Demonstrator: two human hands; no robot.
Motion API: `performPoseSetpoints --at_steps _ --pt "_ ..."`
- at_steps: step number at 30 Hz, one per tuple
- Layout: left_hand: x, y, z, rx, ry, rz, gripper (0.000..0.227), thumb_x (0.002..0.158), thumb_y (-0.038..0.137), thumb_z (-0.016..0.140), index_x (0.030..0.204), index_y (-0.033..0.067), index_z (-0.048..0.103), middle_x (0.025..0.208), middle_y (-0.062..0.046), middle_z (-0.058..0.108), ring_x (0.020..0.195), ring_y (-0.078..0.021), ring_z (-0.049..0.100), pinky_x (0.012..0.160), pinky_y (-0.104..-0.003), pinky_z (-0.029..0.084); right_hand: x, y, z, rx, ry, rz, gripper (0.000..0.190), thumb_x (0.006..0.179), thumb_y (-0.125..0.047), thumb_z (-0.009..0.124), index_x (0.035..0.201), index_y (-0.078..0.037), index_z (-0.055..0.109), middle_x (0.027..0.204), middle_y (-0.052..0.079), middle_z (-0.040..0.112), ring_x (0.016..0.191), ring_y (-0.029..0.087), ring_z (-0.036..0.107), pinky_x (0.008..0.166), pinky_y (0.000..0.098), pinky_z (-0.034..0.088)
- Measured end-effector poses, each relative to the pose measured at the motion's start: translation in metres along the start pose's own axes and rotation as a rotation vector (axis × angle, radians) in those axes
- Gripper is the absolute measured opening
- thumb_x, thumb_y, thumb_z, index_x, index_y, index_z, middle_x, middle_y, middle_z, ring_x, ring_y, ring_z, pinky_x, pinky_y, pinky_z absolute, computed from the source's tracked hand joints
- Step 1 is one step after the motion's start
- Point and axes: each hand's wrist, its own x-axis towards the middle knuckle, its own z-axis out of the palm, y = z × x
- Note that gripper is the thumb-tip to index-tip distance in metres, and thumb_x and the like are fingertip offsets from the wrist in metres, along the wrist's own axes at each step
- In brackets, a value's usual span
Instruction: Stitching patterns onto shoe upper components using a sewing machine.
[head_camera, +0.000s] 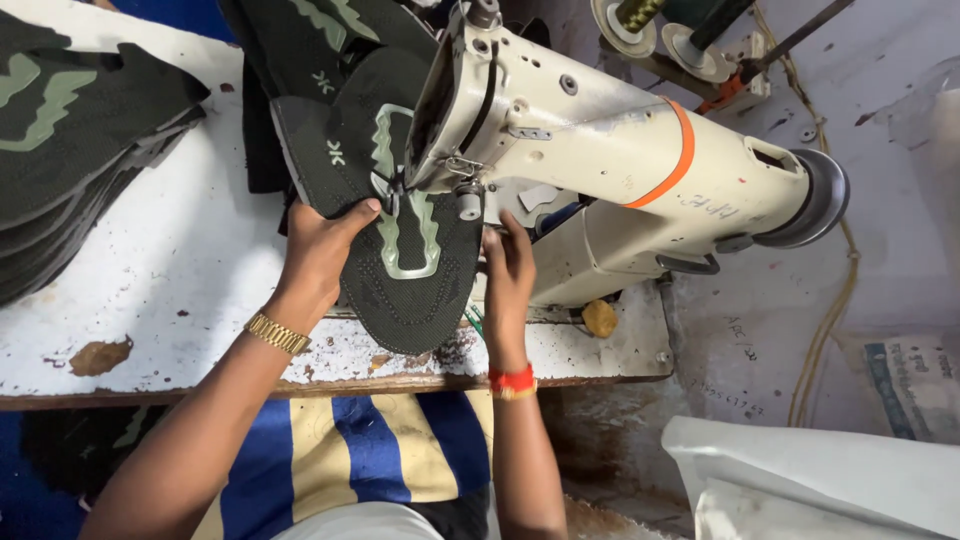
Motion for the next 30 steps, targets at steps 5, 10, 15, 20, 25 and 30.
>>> performPoseSetpoints --at_steps 5,10,15,20,25,30 --pt "-0.001 0.001 0.001 -0.007 -0.041 0.002 0.044 0.090 -0.002 0.070 0.132 -0.0004 0.057 0.126 -0.005 0.067 0.111 -0.0131 0.064 0.100 -0.030 0.052 -0.041 0.065 -0.044 -0.388 0.232 -0.098 0.041 0.100 -0.022 0.063 0.137 -0.004 0.061 0.120 0.010 0.072 0.107 0.018 0.068 0.089 0.0336 0.055" --pt "-0.005 0.003 0.002 -0.046 -0.043 0.037 0.041 0.092 -0.001 0.070 0.132 -0.0009 0.057 0.123 -0.004 0.066 0.110 -0.0139 0.063 0.099 -0.031 0.052 -0.070 0.065 -0.038 -1.175 0.113 -0.265 0.035 0.088 -0.015 0.073 0.119 0.000 0.069 0.121 0.017 0.064 0.110 0.037 0.056 0.097 0.0471 0.046" --pt "0.042 0.012 -0.047 -0.210 -0.035 0.087 0.030 0.091 0.000 0.057 0.120 -0.0004 0.054 0.113 -0.007 0.067 0.103 -0.0166 0.066 0.098 -0.030 0.057 -0.062 0.069 -0.041 -1.142 0.133 -0.283 0.026 0.086 -0.012 0.072 0.110 -0.004 0.072 0.114 0.015 0.064 0.105 0.036 0.056 0.093 0.0467 0.045" --pt "0.097 0.020 -0.078 0.061 -0.067 0.208 0.033 0.099 0.000 0.047 0.127 -0.0020 0.063 0.115 -0.007 0.070 0.099 -0.0142 0.066 0.092 -0.026 0.057 -0.064 0.085 -0.048 -1.130 0.136 -0.199 0.020 0.084 -0.010 0.073 0.103 -0.004 0.068 0.108 0.014 0.064 0.102 0.036 0.058 0.090 0.0487 0.045" --pt "0.105 0.048 -0.066 0.179 -0.246 -0.082 0.026 0.102 0.008 0.057 0.128 0.0140 0.063 0.112 0.000 0.069 0.097 -0.0100 0.066 0.079 -0.023 0.055 -0.083 0.098 -0.056 -0.624 0.255 -0.089 0.010 0.100 -0.008 0.063 0.105 -0.002 0.056 0.092 0.010 0.068 0.082 0.020 0.066 0.078 0.0333 0.053" --pt "0.180 -0.003 -0.104 0.317 -0.420 -0.162 0.023 0.103 0.013 0.061 0.125 0.0053 0.067 0.114 -0.003 0.072 0.099 -0.0120 0.068 0.084 -0.027 0.057 -0.078 0.067 -0.062 -0.114 0.250 0.009 0.023 0.097 -0.007 0.063 0.117 -0.002 0.054 0.095 0.006 0.064 0.084 0.014 0.061 0.076 0.0290 0.051"
